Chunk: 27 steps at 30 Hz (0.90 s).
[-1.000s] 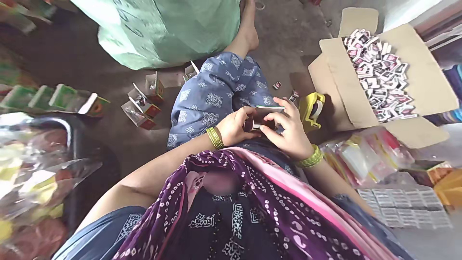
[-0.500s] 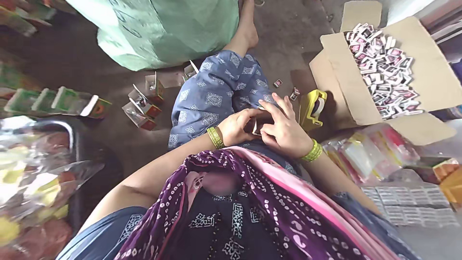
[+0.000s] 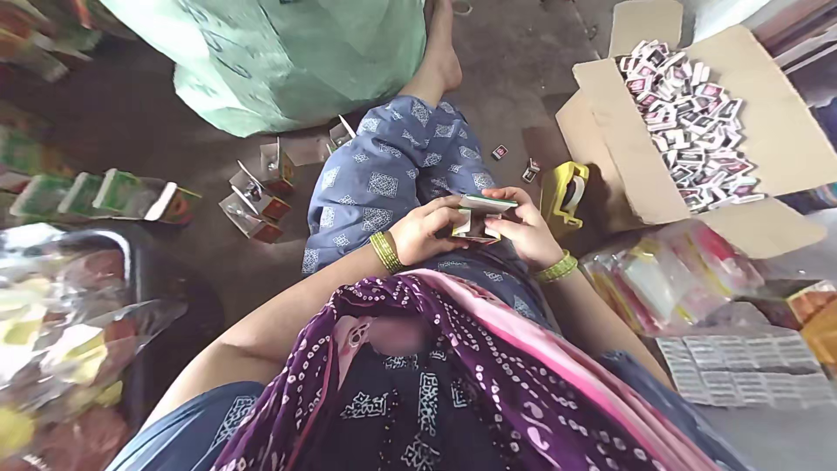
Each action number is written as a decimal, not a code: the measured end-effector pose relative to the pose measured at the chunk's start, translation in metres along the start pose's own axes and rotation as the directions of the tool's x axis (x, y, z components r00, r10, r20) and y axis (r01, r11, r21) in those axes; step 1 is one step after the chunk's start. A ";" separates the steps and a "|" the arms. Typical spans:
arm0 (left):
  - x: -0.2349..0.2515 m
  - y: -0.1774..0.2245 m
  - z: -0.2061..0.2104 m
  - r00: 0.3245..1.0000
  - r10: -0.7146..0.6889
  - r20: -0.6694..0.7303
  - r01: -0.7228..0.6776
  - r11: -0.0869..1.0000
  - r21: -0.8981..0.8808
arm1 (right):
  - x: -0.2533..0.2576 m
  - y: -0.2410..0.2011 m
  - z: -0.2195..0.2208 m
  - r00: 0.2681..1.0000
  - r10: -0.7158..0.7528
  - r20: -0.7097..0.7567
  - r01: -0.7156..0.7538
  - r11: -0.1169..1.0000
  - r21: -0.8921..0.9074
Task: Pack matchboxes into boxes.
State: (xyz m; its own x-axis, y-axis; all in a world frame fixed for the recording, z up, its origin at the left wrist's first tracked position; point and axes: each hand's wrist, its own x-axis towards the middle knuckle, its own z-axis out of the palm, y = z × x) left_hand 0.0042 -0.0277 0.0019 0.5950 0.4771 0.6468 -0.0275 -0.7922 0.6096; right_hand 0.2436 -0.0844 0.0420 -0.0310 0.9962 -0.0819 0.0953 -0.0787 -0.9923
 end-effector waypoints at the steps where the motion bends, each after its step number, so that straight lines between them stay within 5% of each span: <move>1: 0.000 0.000 0.000 1.000 -0.007 0.010 0.007 1.000 0.000 | 0.001 -0.002 0.002 1.000 0.011 0.010 -0.011 1.000 -0.009; 4: 0.000 -0.003 0.000 1.000 -0.021 -0.014 0.021 1.000 -0.019 | 0.005 -0.002 0.000 0.978 -0.196 0.068 0.204 0.968 -0.144; 9: -0.001 -0.005 0.005 0.979 -0.189 -0.069 0.167 0.955 -0.245 | 0.008 -0.017 -0.010 0.790 -0.563 0.242 0.611 0.757 -0.231; 15: 0.002 -0.002 0.005 0.966 -0.256 -0.048 0.232 0.931 -0.283 | 0.009 -0.020 -0.001 0.710 -0.603 0.365 0.691 0.495 -0.526; 22: 0.000 -0.004 0.004 0.974 -0.227 -0.019 0.214 0.937 -0.276 | 0.012 -0.024 -0.002 0.677 -0.602 0.424 0.732 0.491 -0.473; 27: -0.001 -0.005 0.005 0.968 -0.249 -0.035 0.230 0.933 -0.277 | 0.010 -0.028 0.000 0.604 -0.543 0.583 0.792 0.330 -0.513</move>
State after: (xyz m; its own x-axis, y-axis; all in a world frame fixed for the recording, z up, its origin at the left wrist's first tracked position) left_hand 0.0079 -0.0254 -0.0039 0.5549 0.6720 0.4903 -0.1115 -0.5240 0.8444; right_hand 0.2406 -0.0724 0.0691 -0.6510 0.6219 0.4353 0.5171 0.7831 -0.3454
